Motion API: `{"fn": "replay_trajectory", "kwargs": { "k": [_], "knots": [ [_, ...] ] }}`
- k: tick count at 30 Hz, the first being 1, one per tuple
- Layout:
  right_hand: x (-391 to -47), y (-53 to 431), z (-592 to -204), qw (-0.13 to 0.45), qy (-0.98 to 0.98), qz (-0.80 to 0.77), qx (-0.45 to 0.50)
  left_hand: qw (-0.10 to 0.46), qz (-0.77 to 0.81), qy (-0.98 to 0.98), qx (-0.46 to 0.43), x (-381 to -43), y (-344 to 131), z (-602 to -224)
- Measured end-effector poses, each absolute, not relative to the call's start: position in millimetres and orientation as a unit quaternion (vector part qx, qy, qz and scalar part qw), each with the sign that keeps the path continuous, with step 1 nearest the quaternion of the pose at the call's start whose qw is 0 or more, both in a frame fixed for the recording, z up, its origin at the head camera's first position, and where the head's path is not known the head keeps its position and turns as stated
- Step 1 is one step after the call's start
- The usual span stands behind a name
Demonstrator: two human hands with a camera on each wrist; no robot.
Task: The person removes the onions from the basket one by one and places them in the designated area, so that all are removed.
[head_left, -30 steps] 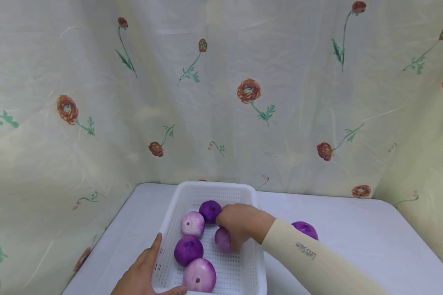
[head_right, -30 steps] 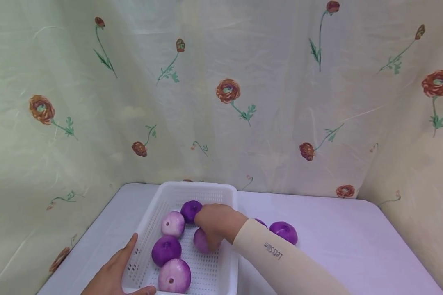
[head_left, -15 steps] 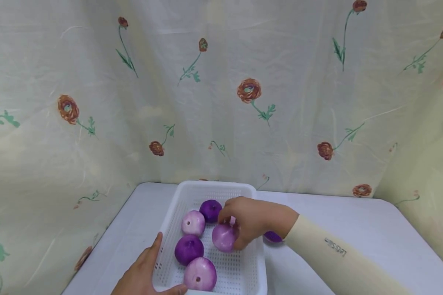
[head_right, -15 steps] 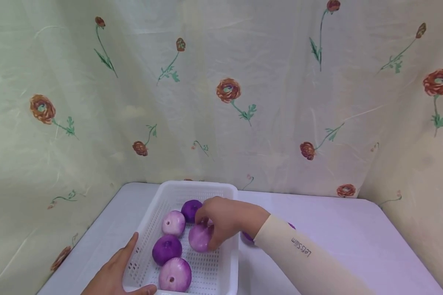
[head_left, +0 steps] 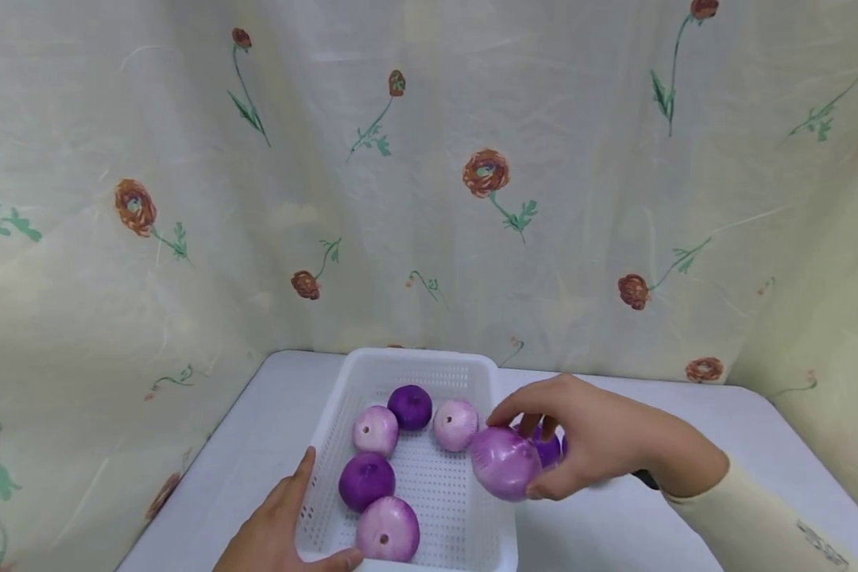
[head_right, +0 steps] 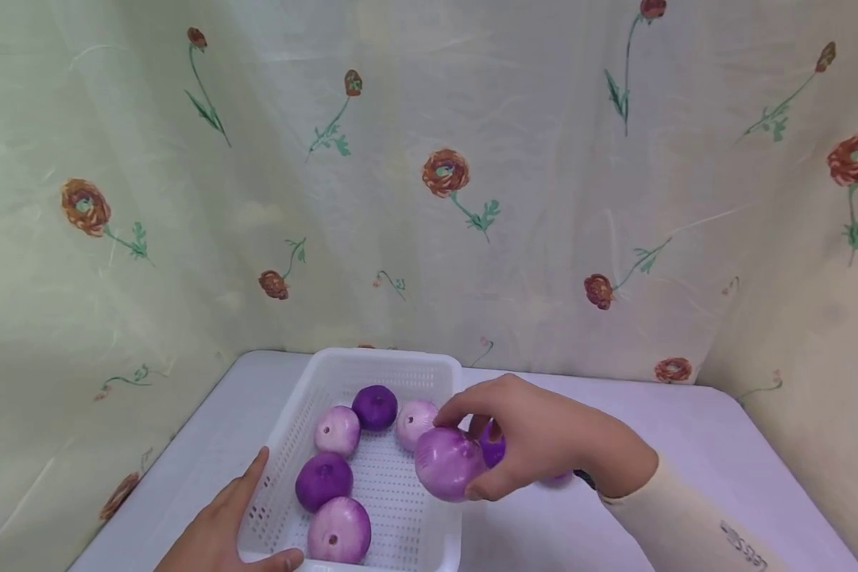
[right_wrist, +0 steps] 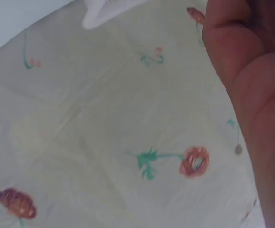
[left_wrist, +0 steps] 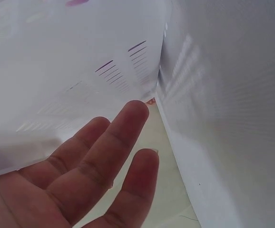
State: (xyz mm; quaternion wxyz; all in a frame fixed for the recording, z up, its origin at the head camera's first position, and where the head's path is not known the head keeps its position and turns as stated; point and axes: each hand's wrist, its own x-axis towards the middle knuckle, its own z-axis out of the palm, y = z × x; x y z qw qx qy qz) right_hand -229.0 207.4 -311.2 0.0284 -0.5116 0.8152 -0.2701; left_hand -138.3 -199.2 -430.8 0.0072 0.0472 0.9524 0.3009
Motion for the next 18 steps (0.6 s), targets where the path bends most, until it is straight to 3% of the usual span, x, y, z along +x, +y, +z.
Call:
{"fn": "replay_trajectory", "kwargs": {
  "k": [10, 18],
  "knots": [
    [-185.2, 286.4, -338.9, -0.079, 0.818, -0.289, -0.492, 0.023, 0.304, 0.952, 0.042, -137.8, -197.7, -428.3],
    [-177.2, 346.4, -374.6, -0.106, 0.851, -0.342, -0.384, 0.020, 0.300, 0.953, 0.046, -138.1, -199.1, -429.8]
  ]
}}
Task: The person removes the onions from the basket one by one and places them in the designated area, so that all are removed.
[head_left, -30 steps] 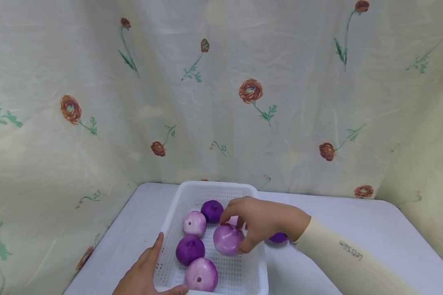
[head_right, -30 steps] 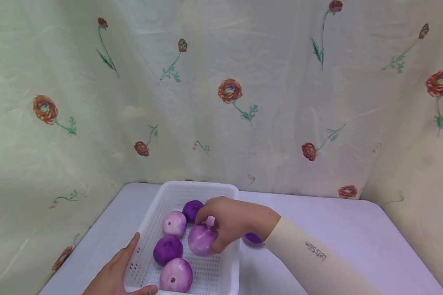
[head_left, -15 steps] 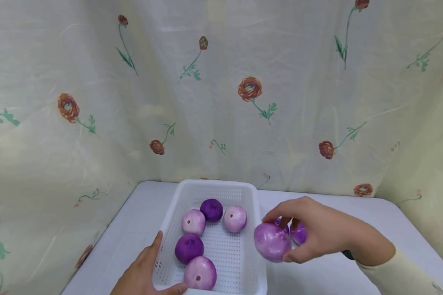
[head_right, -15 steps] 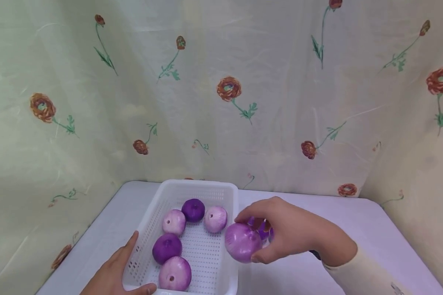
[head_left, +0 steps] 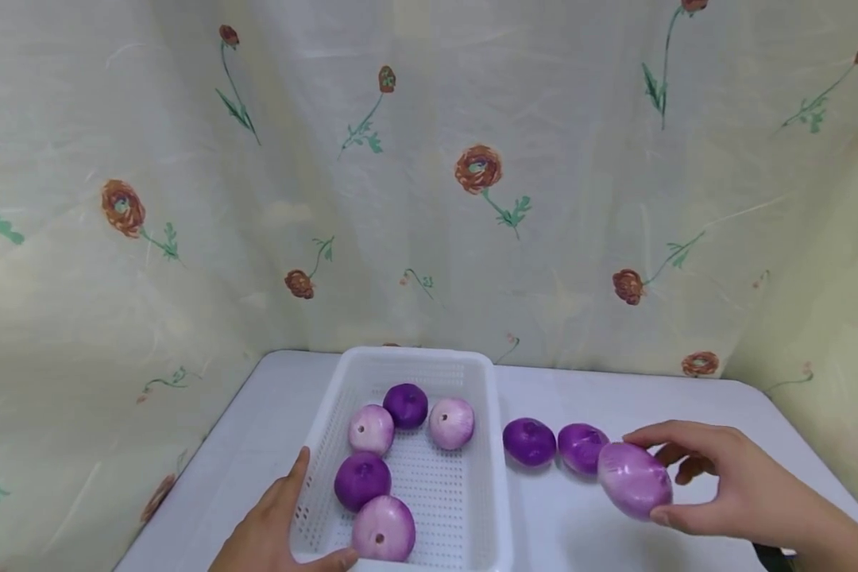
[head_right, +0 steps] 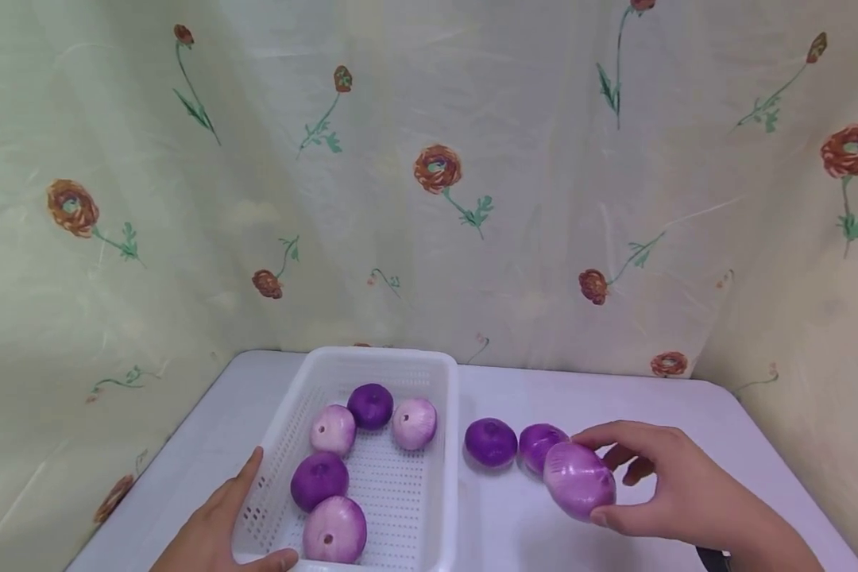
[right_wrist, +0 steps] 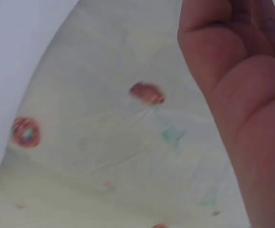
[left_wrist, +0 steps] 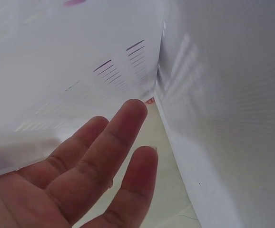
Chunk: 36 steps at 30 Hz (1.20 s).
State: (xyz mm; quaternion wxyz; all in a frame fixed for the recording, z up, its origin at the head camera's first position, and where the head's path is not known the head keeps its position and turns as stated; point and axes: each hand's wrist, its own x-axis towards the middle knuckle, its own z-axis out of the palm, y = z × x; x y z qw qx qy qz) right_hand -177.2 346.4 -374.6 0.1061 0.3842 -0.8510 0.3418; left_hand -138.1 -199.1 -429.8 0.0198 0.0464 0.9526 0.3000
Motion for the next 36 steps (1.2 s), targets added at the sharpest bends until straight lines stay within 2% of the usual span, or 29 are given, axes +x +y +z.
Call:
{"fn": "replay_trajectory", "kwargs": {
  "k": [9, 18, 29, 36],
  "knots": [
    [-191.6, 383.0, -396.9, 0.101, -0.893, 0.373, 0.230, 0.018, 0.296, 0.954, 0.051, -139.0, -201.5, -428.3],
    [-213.5, 397.6, -429.4, 0.128, -0.944, 0.293, 0.077, 0.023, 0.308, 0.949, 0.059, -140.2, -202.7, -429.0],
    [-218.4, 389.6, -443.4, 0.110, -0.962, 0.250, 0.026, 0.031, 0.313, 0.947, 0.061, -140.5, -202.5, -434.8],
    [-220.6, 388.1, -453.8, 0.124, -0.959, 0.251, 0.039, 0.019, 0.302, 0.951, 0.064, -141.9, -202.4, -434.8]
  ]
}}
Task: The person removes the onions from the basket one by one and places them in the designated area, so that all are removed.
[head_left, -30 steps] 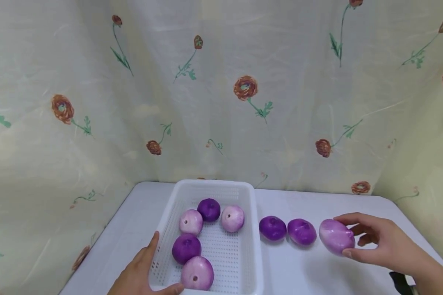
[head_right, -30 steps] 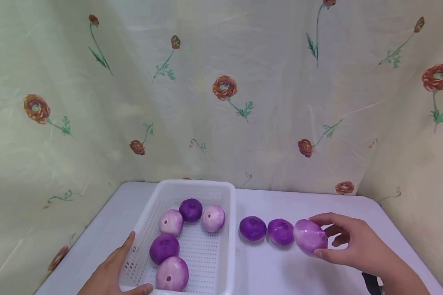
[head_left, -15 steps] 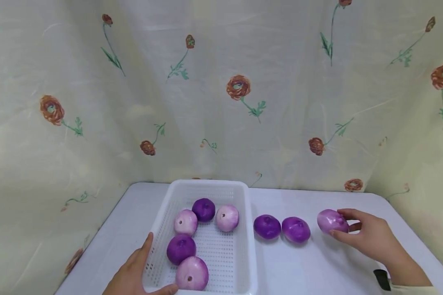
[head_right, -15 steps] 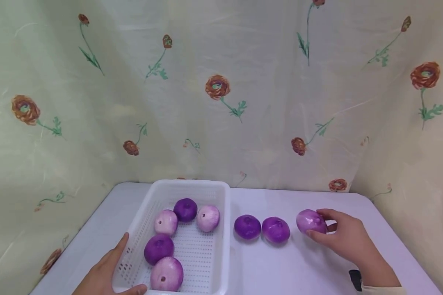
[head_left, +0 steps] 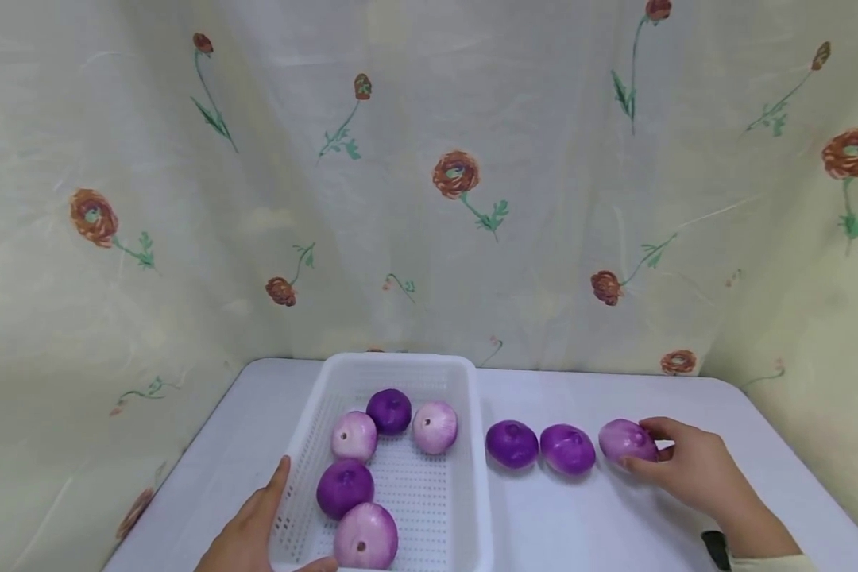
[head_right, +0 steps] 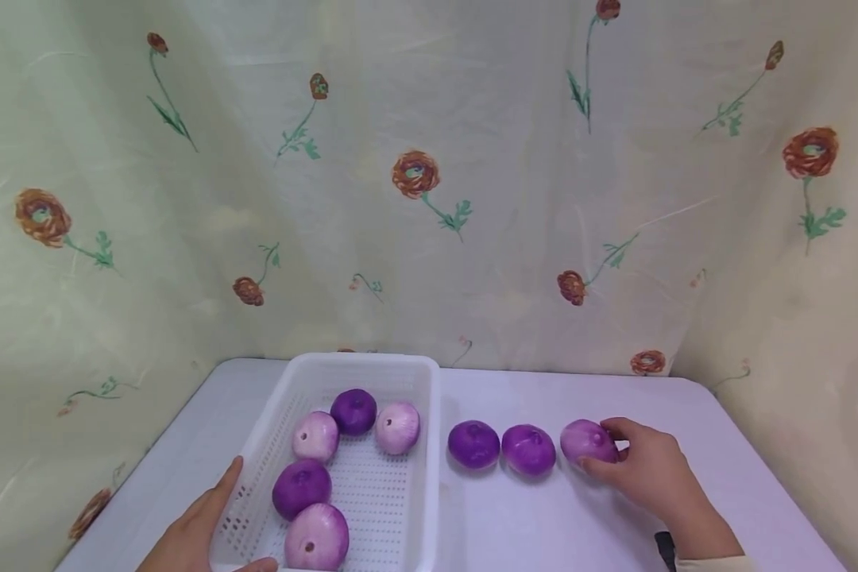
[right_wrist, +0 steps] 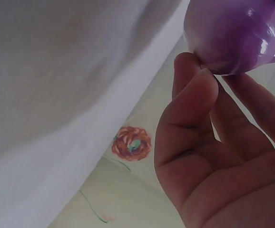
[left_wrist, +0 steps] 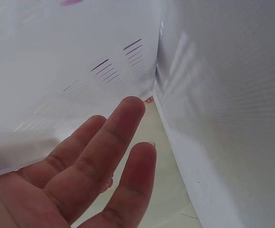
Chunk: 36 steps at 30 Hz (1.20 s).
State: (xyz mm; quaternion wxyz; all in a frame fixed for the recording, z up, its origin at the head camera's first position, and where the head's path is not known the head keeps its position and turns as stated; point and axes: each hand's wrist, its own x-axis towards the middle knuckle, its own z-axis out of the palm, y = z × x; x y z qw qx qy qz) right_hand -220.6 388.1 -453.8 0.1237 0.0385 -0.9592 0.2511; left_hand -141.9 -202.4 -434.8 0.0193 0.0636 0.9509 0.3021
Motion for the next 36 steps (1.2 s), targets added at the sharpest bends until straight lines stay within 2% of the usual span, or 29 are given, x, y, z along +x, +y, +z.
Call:
{"fn": "replay_trajectory", "kwargs": {
  "k": [9, 15, 20, 36],
  "knots": [
    [-220.9, 381.4, -456.7, 0.127, -0.962, 0.235, 0.049, 0.026, 0.300, 0.952, 0.058, -142.2, -203.8, -435.0],
    [-221.2, 380.5, -455.4, 0.105, -0.966, 0.234, 0.038, 0.037, 0.302, 0.952, 0.048, -141.9, -204.2, -437.1],
    [-221.4, 381.7, -454.7, 0.090, -0.968, 0.234, 0.031, 0.027, 0.306, 0.950, 0.058, -142.3, -203.2, -436.7],
    [-220.6, 383.0, -458.6, 0.094, -0.967, 0.232, 0.044, 0.021, 0.307, 0.949, 0.067, -143.0, -203.7, -437.8]
  ]
}}
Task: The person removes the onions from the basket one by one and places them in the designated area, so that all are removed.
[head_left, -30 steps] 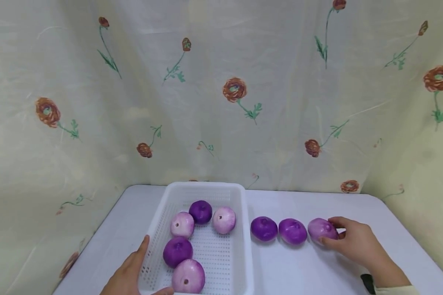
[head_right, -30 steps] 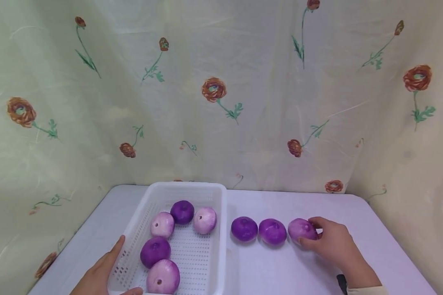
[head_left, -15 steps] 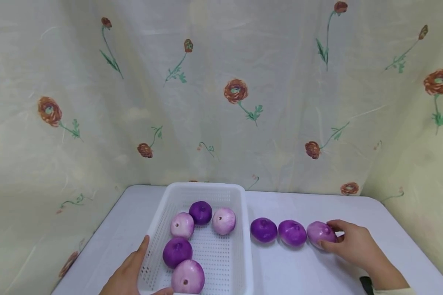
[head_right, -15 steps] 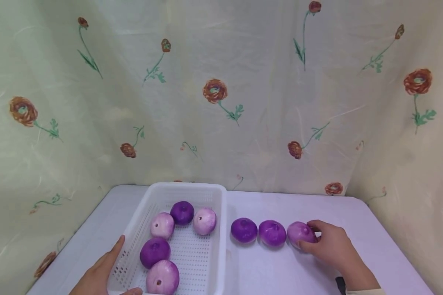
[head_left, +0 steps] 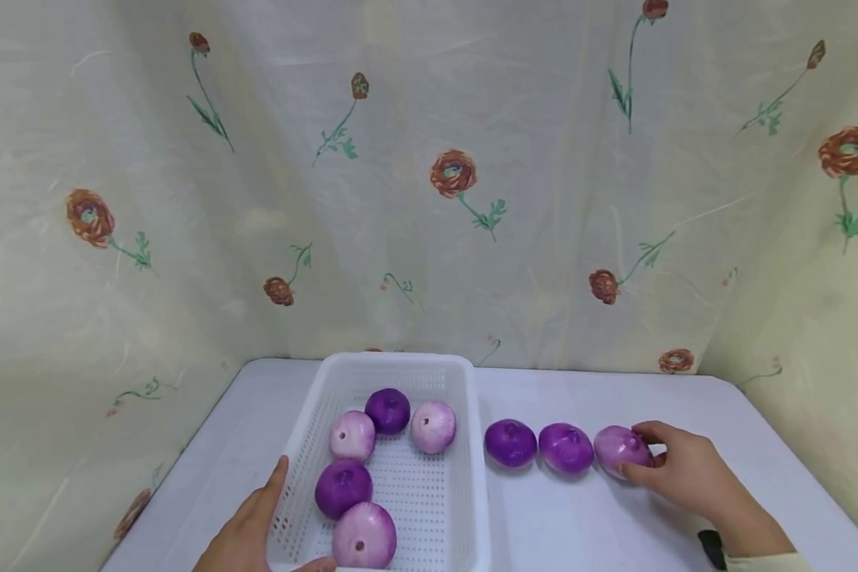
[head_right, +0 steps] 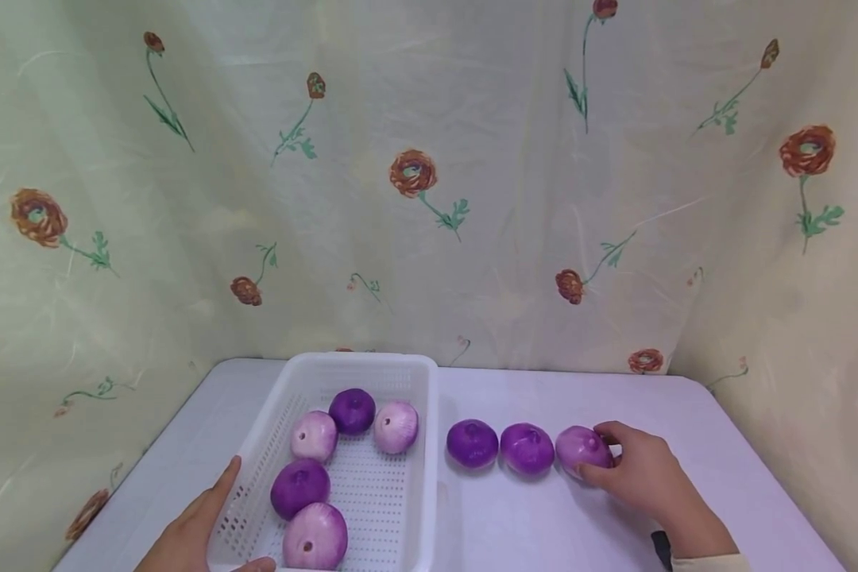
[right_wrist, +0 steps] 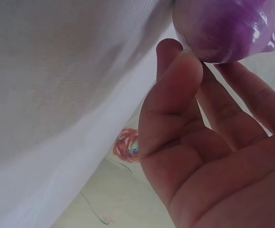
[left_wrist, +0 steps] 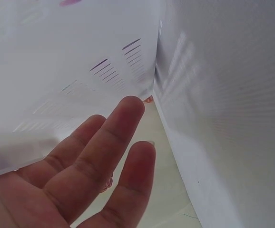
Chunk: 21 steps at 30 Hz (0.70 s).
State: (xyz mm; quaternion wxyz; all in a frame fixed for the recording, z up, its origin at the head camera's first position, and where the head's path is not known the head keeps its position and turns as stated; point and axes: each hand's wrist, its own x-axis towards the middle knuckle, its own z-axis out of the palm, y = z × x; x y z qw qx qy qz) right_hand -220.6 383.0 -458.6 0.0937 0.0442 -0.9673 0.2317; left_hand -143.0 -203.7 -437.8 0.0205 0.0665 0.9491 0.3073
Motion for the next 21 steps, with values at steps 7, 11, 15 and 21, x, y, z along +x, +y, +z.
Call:
{"fn": "replay_trajectory", "kwargs": {
  "k": [7, 11, 15, 21],
  "knots": [
    [-220.6, 383.4, -458.3, 0.080, -0.967, 0.237, 0.041, 0.024, 0.309, 0.949, 0.064, -142.4, -203.4, -436.4],
    [-221.1, 383.4, -459.2, 0.084, -0.967, 0.238, 0.040, 0.024, 0.309, 0.949, 0.065, -142.8, -203.7, -436.0],
    [-221.3, 383.5, -459.2, 0.085, -0.966, 0.239, 0.041, 0.022, 0.307, 0.949, 0.065, -142.8, -203.6, -436.3],
    [-220.8, 384.7, -458.4, 0.080, -0.968, 0.234, 0.036, 0.021, 0.305, 0.950, 0.063, -142.4, -202.8, -437.3]
  ]
}}
